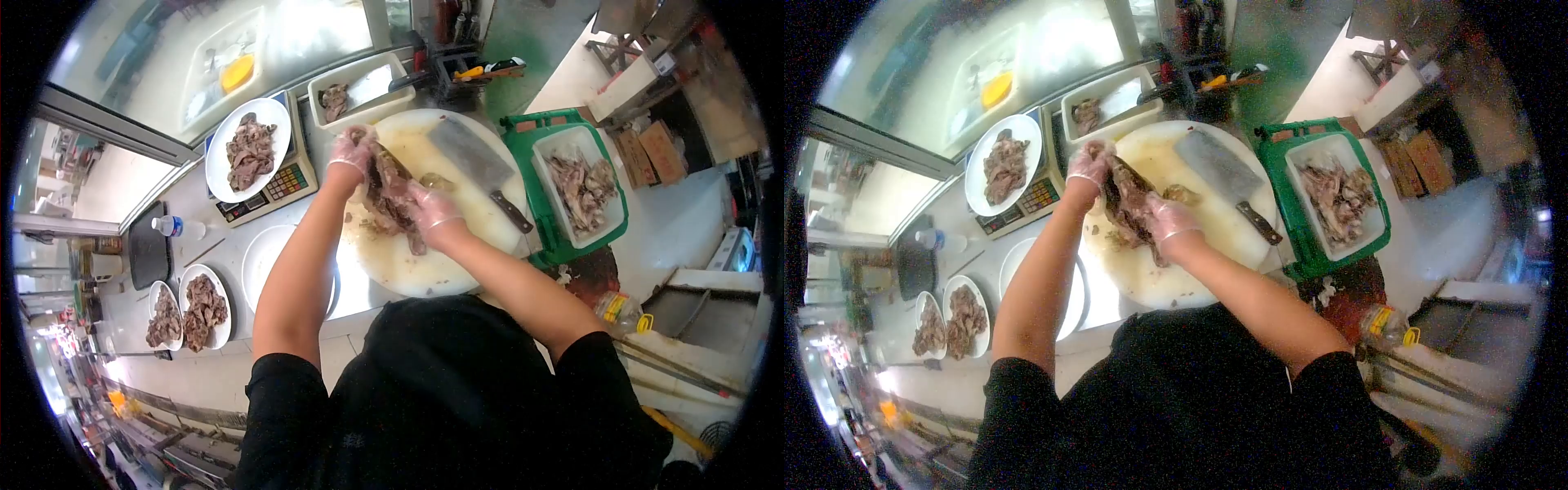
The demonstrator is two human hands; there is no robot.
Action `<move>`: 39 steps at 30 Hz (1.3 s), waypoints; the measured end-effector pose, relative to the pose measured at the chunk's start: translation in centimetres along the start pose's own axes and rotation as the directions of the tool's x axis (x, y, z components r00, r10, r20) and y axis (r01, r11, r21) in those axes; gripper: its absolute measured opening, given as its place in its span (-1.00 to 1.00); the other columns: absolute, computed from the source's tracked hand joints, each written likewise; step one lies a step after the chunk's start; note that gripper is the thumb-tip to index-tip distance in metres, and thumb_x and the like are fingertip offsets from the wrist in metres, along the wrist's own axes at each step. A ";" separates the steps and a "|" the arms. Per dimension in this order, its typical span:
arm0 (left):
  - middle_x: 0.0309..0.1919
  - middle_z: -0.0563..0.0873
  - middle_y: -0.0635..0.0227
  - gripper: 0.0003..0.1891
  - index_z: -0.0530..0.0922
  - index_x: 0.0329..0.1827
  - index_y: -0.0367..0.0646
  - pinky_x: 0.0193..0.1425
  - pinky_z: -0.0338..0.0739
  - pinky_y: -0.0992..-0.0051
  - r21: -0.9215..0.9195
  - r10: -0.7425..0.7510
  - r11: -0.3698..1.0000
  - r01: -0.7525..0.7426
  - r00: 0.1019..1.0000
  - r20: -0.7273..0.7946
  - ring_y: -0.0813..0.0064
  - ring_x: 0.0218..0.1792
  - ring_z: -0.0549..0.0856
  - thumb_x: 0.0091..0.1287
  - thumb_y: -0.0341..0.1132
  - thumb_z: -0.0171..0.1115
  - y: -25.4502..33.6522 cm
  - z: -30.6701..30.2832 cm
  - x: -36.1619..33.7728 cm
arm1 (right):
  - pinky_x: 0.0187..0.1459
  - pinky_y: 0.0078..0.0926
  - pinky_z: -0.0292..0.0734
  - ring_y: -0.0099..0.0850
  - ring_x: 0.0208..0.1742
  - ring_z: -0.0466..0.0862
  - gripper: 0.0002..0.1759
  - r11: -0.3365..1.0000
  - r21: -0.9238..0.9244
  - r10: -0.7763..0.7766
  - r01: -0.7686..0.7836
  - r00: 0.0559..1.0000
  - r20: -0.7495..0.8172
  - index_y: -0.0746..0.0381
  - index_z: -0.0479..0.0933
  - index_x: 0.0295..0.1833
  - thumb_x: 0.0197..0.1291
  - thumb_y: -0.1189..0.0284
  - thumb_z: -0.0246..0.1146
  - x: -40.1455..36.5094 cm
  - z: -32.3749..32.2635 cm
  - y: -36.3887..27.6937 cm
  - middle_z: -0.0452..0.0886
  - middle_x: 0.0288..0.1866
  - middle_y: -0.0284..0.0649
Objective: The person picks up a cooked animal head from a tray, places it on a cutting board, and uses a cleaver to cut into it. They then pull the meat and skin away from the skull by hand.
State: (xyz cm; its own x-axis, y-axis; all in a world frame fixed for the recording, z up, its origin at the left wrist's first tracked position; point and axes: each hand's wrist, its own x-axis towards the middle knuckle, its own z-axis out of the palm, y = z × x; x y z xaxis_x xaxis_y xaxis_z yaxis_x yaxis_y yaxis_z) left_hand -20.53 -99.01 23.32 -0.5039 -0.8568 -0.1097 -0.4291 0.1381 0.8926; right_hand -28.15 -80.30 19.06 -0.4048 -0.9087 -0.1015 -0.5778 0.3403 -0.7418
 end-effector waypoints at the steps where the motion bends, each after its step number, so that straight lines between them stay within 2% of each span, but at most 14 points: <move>1: -0.25 0.72 0.26 -0.73 0.60 -0.01 -0.21 -0.08 0.52 0.40 -0.024 -0.021 1.000 0.021 0.999 -0.026 0.43 -0.25 0.63 0.35 -0.23 0.29 -0.1 -0.8 -0.1 | 0.13 -0.23 0.49 -0.10 0.12 0.62 -0.57 0.999 -0.027 -0.025 0.025 1.000 -0.014 0.26 0.46 0.28 0.34 0.37 0.17 0.2 0.2 -0.4 0.60 0.11 0.11; 4: -0.31 0.72 0.24 -0.75 0.61 -0.08 -0.21 -0.11 0.52 0.39 -0.030 0.064 0.997 -0.067 0.994 -0.092 0.42 -0.28 0.63 0.37 -0.20 0.26 -3.8 -1.6 1.9 | 0.08 -0.26 0.51 -0.16 0.08 0.64 -0.63 0.946 0.322 -0.016 0.025 0.999 -0.033 0.28 0.51 0.20 0.32 0.40 0.16 0.9 1.3 0.2 0.62 0.03 0.08; 7: -0.31 0.72 0.16 -0.72 0.61 -0.09 -0.24 -0.09 0.53 0.37 0.138 0.192 0.975 -0.172 0.969 -0.152 0.30 -0.28 0.67 0.37 -0.17 0.26 -2.2 -2.6 -0.8 | 0.06 -0.26 0.52 -0.17 0.04 0.65 -0.59 0.960 0.244 -0.060 0.137 0.952 -0.299 0.26 0.46 0.23 0.30 0.37 0.18 -1.1 1.8 0.4 0.63 -0.01 0.03; 9: -0.28 0.72 0.12 -0.71 0.60 -0.09 -0.24 -0.06 0.53 0.36 0.164 0.260 0.960 -0.226 0.938 -0.229 0.23 -0.23 0.70 0.37 -0.17 0.26 -2.9 -2.3 -1.3 | 0.10 -0.19 0.52 -0.09 0.04 0.64 -0.47 0.953 0.304 0.069 -0.008 0.980 -0.188 0.22 0.35 0.32 0.25 0.34 0.21 -2.8 1.7 1.7 0.60 0.06 0.03; 11: -0.27 0.72 0.14 -0.73 0.59 -0.08 -0.23 -0.04 0.53 0.37 0.089 0.269 0.963 -0.255 0.932 -0.241 0.29 -0.22 0.68 0.36 -0.19 0.27 -3.3 -1.9 -1.9 | 0.08 -0.17 0.54 -0.04 0.04 0.64 -0.50 0.994 -0.077 0.090 -0.074 0.970 0.226 0.22 0.38 0.27 0.25 0.29 0.20 -4.8 1.3 2.4 0.62 0.06 0.02; 12: -0.26 0.71 0.16 -0.75 0.59 -0.07 -0.22 -0.02 0.52 0.38 0.069 0.260 0.966 -0.251 0.939 -0.225 0.31 -0.21 0.67 0.36 -0.22 0.28 -3.4 -1.7 -2.1 | 0.08 -0.17 0.54 -0.04 0.04 0.64 -0.50 0.994 -0.077 0.095 -0.079 0.968 0.232 0.22 0.38 0.27 0.25 0.29 0.20 -5.6 2.0 3.3 0.62 0.06 0.02; 14: -0.25 0.70 0.17 -0.77 0.58 -0.07 -0.21 -0.01 0.52 0.39 0.052 0.257 0.967 -0.251 0.943 -0.210 0.33 -0.20 0.66 0.36 -0.24 0.28 -2.9 -1.7 -2.6 | 0.04 -0.20 0.57 -0.08 0.00 0.65 -0.69 0.867 -0.319 -0.364 0.383 0.924 0.120 0.24 0.53 0.04 0.27 0.31 0.14 -6.1 3.3 4.6 0.67 -0.03 -0.03; 15: -0.26 0.70 0.19 -0.78 0.57 -0.06 -0.20 0.00 0.51 0.41 0.054 0.266 0.964 -0.260 0.941 -0.211 0.35 -0.20 0.66 0.36 -0.26 0.28 -2.3 -1.7 -3.2 | 0.04 -0.20 0.57 -0.08 0.00 0.65 -0.69 0.867 -0.319 -0.366 0.384 0.923 0.116 0.24 0.53 0.04 0.27 0.31 0.14 -5.8 3.4 4.8 0.67 -0.03 -0.03; 17: -0.26 0.69 0.22 -0.79 0.57 -0.05 -0.19 0.01 0.50 0.43 0.060 0.275 0.961 -0.269 0.939 -0.207 0.37 -0.19 0.65 0.36 -0.29 0.28 -2.3 -1.6 -3.5 | -0.01 -0.23 0.58 -0.13 -0.07 0.68 -0.75 0.843 -0.469 -0.183 0.263 0.961 0.210 0.21 0.61 -0.10 0.26 0.36 0.08 -4.9 3.2 5.0 0.70 -0.16 -0.10; 24: -0.29 0.73 0.13 -0.80 0.60 -0.09 -0.21 -0.08 0.57 0.39 0.054 0.374 0.927 -0.372 0.896 -0.241 0.29 -0.25 0.71 0.31 -0.31 0.31 -2.2 -1.0 -4.8 | -0.04 -0.22 0.59 -0.16 -0.14 0.69 -0.72 0.747 -0.615 -0.107 0.252 0.959 0.263 0.19 0.64 -0.06 0.17 0.45 0.10 -6.1 -3.2 5.6 0.70 -0.25 -0.15; 26: -0.25 0.72 0.16 -0.78 0.59 -0.06 -0.17 -0.09 0.59 0.39 0.021 0.475 0.878 -0.479 0.864 -0.168 0.27 -0.25 0.71 0.27 -0.35 0.33 -0.9 -0.5 -6.5 | 0.03 -0.21 0.56 -0.18 -0.04 0.67 -0.71 0.711 -0.689 0.113 0.141 0.944 0.311 0.18 0.64 -0.04 0.16 0.43 0.14 -6.7 -5.1 5.1 0.68 -0.15 -0.11; 30: -0.30 0.70 0.18 -0.72 0.59 -0.07 -0.09 -0.10 0.59 0.32 0.137 0.608 0.787 -0.601 0.794 -0.011 0.19 -0.23 0.69 0.14 -0.42 0.37 0.2 1.3 -8.9 | 0.00 -0.18 0.54 -0.11 -0.04 0.63 -0.56 0.773 -0.618 0.049 0.145 0.957 0.285 0.10 0.56 0.16 0.11 0.36 0.23 -7.4 -6.7 4.7 0.63 -0.09 -0.07; 35: -0.25 0.70 0.18 -0.73 0.62 -0.12 -0.04 -0.07 0.58 0.25 0.174 0.650 0.745 -0.644 0.759 0.030 0.10 -0.18 0.67 0.09 -0.46 0.35 1.6 2.6 -10.7 | -0.03 -0.15 0.52 -0.07 -0.07 0.62 -0.54 0.961 -0.174 -0.242 0.213 0.955 -0.169 0.13 0.55 0.17 0.13 0.28 0.27 -6.3 -8.7 -2.2 0.63 -0.13 -0.06; 39: -0.23 0.70 0.17 -0.75 0.63 -0.13 -0.07 -0.07 0.57 0.26 0.123 0.614 0.779 -0.615 0.788 0.044 0.12 -0.18 0.68 0.10 -0.46 0.34 1.6 2.5 -10.7 | 0.05 -0.16 0.53 -0.14 0.01 0.65 -0.69 0.882 -0.404 -0.184 0.242 0.967 0.178 0.17 0.58 0.06 0.23 0.32 0.20 -4.8 -8.0 -2.5 0.67 -0.08 -0.08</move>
State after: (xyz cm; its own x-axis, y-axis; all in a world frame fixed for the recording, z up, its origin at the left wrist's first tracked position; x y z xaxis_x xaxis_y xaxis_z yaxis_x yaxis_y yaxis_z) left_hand -17.68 -88.42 24.79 -0.6937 -0.5681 0.4428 -0.1168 0.6954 0.7091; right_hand -30.43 -74.85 26.64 -0.1589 -0.9841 -0.0795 -0.8939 0.1776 -0.4115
